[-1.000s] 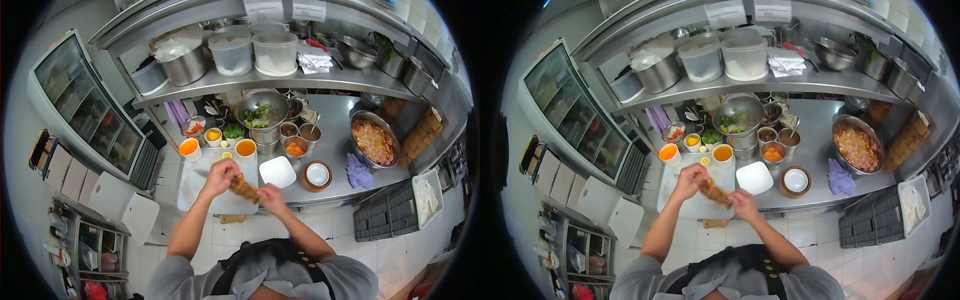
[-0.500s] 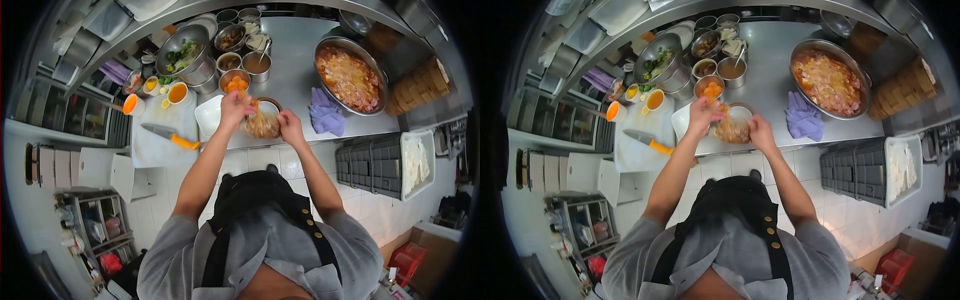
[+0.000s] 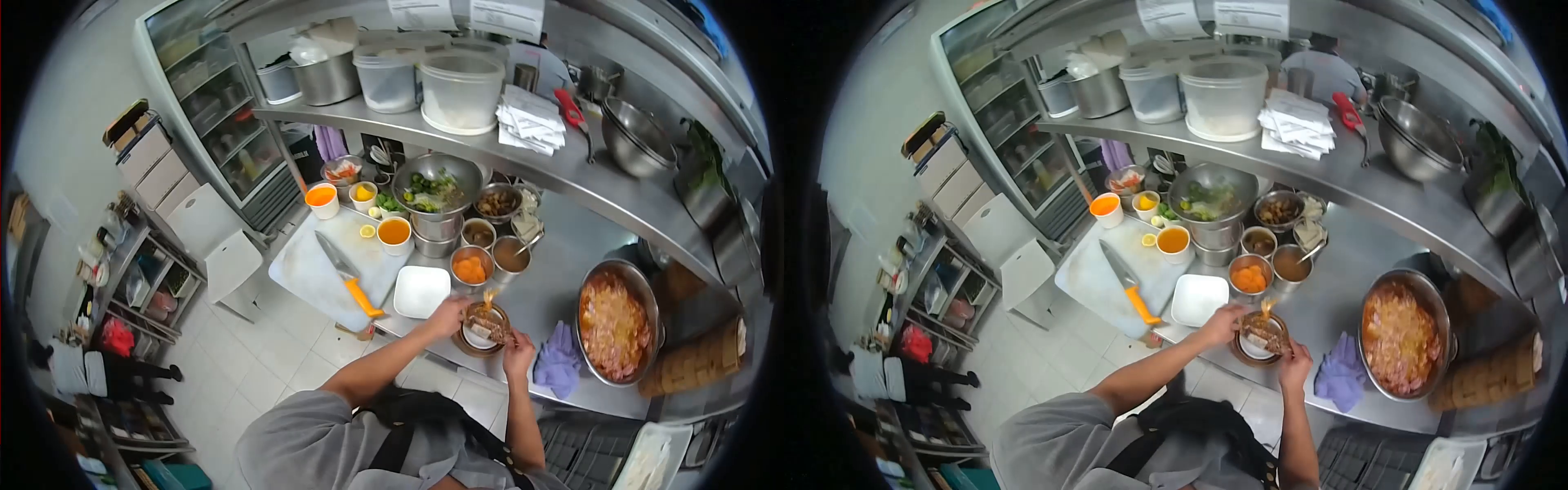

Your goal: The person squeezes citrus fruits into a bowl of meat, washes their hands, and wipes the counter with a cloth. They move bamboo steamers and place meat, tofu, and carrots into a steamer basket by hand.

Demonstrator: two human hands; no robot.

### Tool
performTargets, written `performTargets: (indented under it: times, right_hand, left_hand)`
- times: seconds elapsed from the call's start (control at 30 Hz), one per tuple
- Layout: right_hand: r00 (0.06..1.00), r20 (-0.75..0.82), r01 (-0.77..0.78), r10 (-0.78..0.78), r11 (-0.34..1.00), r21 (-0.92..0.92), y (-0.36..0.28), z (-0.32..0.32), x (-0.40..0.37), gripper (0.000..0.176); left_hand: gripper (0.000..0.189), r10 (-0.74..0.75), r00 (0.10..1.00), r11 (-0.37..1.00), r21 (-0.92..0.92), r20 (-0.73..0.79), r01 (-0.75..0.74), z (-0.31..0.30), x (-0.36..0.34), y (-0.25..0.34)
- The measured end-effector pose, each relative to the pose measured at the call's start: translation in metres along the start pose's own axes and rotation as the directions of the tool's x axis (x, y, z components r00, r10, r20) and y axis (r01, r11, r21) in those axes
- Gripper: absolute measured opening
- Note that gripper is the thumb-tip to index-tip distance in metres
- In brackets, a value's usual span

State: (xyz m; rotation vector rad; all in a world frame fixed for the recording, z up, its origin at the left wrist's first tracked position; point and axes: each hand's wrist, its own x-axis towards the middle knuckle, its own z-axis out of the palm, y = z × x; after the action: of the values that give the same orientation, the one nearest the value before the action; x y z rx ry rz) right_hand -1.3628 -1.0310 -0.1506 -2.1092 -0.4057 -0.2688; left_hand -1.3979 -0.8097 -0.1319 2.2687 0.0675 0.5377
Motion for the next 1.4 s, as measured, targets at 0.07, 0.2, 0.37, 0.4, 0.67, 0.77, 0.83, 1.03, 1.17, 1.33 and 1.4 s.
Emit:
performTargets:
  times: [0.07, 0.2, 0.37, 0.4, 0.67, 0.77, 0.83, 1.03, 1.17, 1.33, 1.4]
  right_hand:
    - [0.998, 0.060, 0.008, -0.008, 1.000, -0.003, -0.002, 0.003, 0.006, 0.022]
    - [0.985, 0.135, 0.118, -0.108, 0.990, -0.074, -0.015, -0.005, 0.004, 0.015]
    - [0.952, 0.143, 0.289, -0.270, 0.947, -0.138, -0.007, -0.008, 0.009, 0.001]
    - [0.953, 0.138, 0.289, -0.270, 0.947, -0.142, -0.013, -0.011, 0.013, 0.002]
    - [0.973, 0.230, 0.030, 0.003, 0.990, -0.139, -0.003, -0.020, 0.059, 0.009]
    - [0.978, 0.209, 0.016, 0.025, 0.981, -0.193, 0.007, -0.009, 0.063, 0.009]
    - [0.976, 0.204, -0.054, 0.081, 0.990, -0.134, -0.003, -0.014, 0.063, 0.008]
    - [0.944, 0.301, -0.204, 0.135, 0.956, 0.211, -0.007, 0.020, 0.077, 0.007]
    - [0.942, 0.285, -0.205, 0.176, 0.976, 0.075, -0.013, 0.011, 0.088, 0.005]
    - [0.864, 0.458, -0.383, 0.208, 0.863, 0.330, -0.028, 0.021, 0.085, 0.010]
    - [0.937, 0.344, -0.045, -0.068, 0.950, 0.309, -0.041, 0.024, 0.084, 0.018]
  left_hand:
    - [0.043, 0.075, 0.941, 0.994, -0.095, 0.331, -0.046, 0.011, 0.005, -0.008]
    - [0.025, 0.187, 0.951, 0.971, -0.194, 0.248, -0.140, 0.011, -0.004, -0.010]
    - [0.008, 0.275, 0.939, 0.954, -0.180, 0.207, -0.239, -0.005, -0.002, -0.011]
    - [0.009, 0.187, 0.950, 0.975, -0.168, 0.251, -0.147, -0.012, 0.003, -0.001]
    - [0.005, -0.226, 0.948, 0.944, -0.189, 0.225, 0.270, -0.017, 0.050, -0.001]
    - [0.006, -0.258, 0.955, 0.951, -0.139, 0.142, 0.278, 0.004, 0.046, -0.035]
    - [0.011, -0.371, 0.912, 0.863, -0.296, 0.177, 0.409, 0.000, 0.025, -0.028]
    - [0.014, -0.271, 0.946, 0.913, -0.265, 0.179, 0.312, 0.013, 0.024, -0.009]
    - [0.009, -0.265, 0.946, 0.961, -0.026, 0.188, 0.274, 0.004, 0.031, 0.005]
    - [0.004, -0.180, 0.972, 0.970, -0.135, 0.153, 0.201, -0.009, 0.045, 0.026]
    - [0.009, -0.201, 0.936, 0.971, -0.065, 0.288, 0.229, -0.020, 0.053, 0.029]
